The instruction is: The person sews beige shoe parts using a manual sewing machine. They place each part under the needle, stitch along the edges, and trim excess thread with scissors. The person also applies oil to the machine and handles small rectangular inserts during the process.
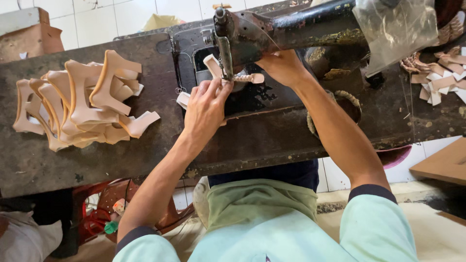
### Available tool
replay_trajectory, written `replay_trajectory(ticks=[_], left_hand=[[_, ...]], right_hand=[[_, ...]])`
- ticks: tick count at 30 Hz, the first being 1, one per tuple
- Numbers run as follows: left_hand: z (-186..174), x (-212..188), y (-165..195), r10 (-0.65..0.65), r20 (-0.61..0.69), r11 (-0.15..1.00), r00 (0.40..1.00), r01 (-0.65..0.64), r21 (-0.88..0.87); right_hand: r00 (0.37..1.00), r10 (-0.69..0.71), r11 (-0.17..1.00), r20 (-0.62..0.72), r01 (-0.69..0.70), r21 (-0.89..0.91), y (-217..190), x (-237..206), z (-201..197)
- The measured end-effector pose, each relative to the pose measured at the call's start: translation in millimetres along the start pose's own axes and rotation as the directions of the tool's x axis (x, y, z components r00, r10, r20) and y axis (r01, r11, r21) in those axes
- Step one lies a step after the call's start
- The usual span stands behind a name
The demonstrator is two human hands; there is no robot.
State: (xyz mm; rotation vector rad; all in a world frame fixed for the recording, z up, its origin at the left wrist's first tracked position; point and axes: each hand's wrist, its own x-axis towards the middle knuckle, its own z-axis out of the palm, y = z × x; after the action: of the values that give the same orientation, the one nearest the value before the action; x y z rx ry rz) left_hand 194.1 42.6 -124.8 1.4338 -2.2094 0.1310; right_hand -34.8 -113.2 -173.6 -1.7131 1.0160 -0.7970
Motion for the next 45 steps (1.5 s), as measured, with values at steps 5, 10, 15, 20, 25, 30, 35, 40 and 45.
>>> replay_trajectory(ticks=[5,10,15,20,25,30,35,40,45], left_hand=[[-6.8,21.3,-27.8,-0.054,-0.028,0.932,0.998,0.040,-0.360],[-7.0,28.5,-37.9,-0.110,0.129,0.825,0.986,0.163,-0.541],[-9.4,28.8,-37.9,-0.091,0.127,0.816,0.988,0.147,-0.560],[-8.2,25.7,-34.6,-0.057,0.002,0.868,0.998,0.051,-0.495],[-4.1,15.9,-16.2,-0.105,-0.088,0.975,0.991,0.086,-0.204],[-0.9,13.2,0.8,-0.306,-0.059,0.883,0.950,0.260,-0.390],[0.8,17.6,3.7,-0.379,0.018,0.803,0.925,0.338,-0.491],[-0.1,18.2,2.8,-0.388,0.032,0.779,0.921,0.347,-0.522],[-0.8,18.9,3.5,-0.404,0.027,0.770,0.915,0.355,-0.530]], right_hand=[[0.981,-0.194,0.950,0.020,0.183,0.252,-8.1,0.1,1.8],[0.954,-0.298,0.906,0.010,0.280,0.319,-14.1,-2.6,2.6],[0.961,-0.278,0.935,0.001,0.270,0.231,-15.7,-2.1,1.7],[0.951,-0.307,0.911,0.042,0.281,0.302,-32.9,-3.3,1.5],[0.912,-0.406,0.652,0.059,0.243,0.719,-69.8,-7.5,3.1],[0.977,0.134,0.916,0.167,-0.057,-0.397,-91.1,-6.9,1.3],[0.980,-0.028,0.746,0.195,0.150,-0.649,-96.4,-34.9,-7.5],[0.909,-0.401,0.804,0.111,0.407,-0.433,-123.9,-99.3,-33.7],[0.848,-0.516,0.742,-0.117,0.374,-0.557,-132.9,-151.8,-77.3]])
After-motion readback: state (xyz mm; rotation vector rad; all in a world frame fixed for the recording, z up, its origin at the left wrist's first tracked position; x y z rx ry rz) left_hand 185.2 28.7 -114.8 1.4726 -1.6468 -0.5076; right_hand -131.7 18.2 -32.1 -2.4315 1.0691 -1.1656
